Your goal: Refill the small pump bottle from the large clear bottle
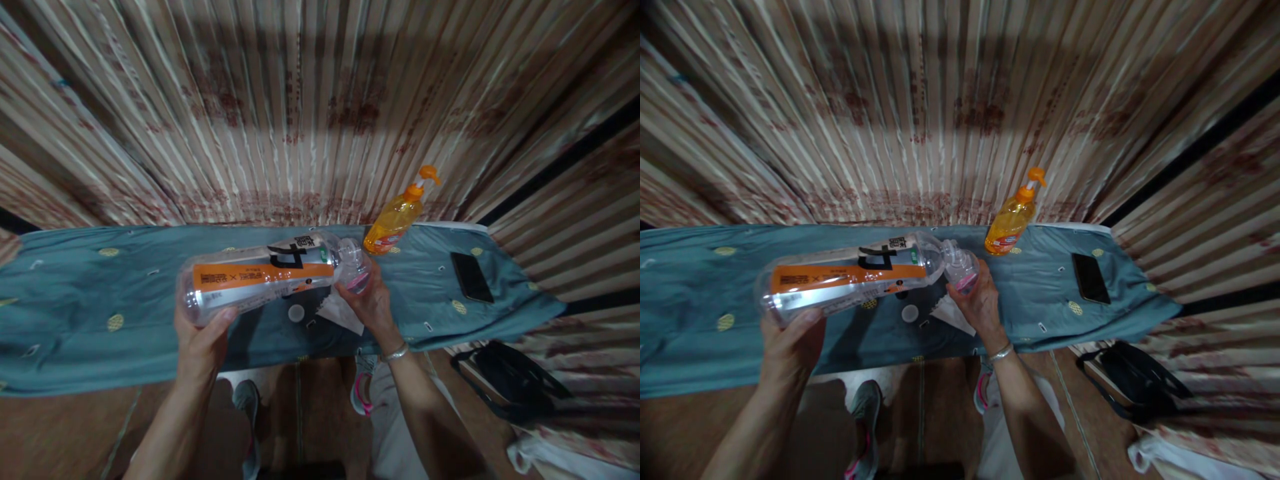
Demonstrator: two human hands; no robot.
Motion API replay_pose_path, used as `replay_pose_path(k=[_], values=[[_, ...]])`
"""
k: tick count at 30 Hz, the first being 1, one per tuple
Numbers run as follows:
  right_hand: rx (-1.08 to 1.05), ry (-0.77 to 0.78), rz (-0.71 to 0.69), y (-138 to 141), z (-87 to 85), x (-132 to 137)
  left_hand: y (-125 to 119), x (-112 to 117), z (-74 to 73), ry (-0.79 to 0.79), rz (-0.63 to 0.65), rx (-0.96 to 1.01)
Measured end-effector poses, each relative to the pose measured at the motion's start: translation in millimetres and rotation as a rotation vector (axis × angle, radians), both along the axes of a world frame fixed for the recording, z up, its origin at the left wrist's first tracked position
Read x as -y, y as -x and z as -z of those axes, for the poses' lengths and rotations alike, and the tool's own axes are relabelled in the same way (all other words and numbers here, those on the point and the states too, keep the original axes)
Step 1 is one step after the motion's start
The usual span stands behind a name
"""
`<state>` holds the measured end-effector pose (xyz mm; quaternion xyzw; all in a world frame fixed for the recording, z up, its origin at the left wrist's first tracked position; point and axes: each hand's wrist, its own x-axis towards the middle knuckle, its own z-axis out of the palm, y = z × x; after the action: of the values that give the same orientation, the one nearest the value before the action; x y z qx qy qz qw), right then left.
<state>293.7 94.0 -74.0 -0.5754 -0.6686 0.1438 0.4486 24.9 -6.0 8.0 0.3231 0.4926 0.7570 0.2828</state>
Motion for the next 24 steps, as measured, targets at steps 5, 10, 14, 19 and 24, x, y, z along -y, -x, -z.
replay_pose_path(k=[5,10,14,19,24], values=[[-0.003,0.009,-0.008,-1.6,-0.6,-0.5,-1.6,0.0,-1.9,-0.001,0.005,0.045],[0.019,-0.016,-0.009,-1.9,0.6,-1.0,-0.2,-0.1,0.8,0.005,0.001,0.053],[0.01,-0.034,0.007,-1.1,1.4,-1.3,0.6,0.0,1.6,0.014,0.004,0.016],[-0.004,-0.013,-0.007,-0.6,-0.9,-0.6,0.0,0.1,-0.6,0.017,0.021,0.011],[-0.001,-0.021,-0.011,-0.7,-1.7,-0.8,-0.9,-0.6,-0.9,0.002,0.001,0.023]])
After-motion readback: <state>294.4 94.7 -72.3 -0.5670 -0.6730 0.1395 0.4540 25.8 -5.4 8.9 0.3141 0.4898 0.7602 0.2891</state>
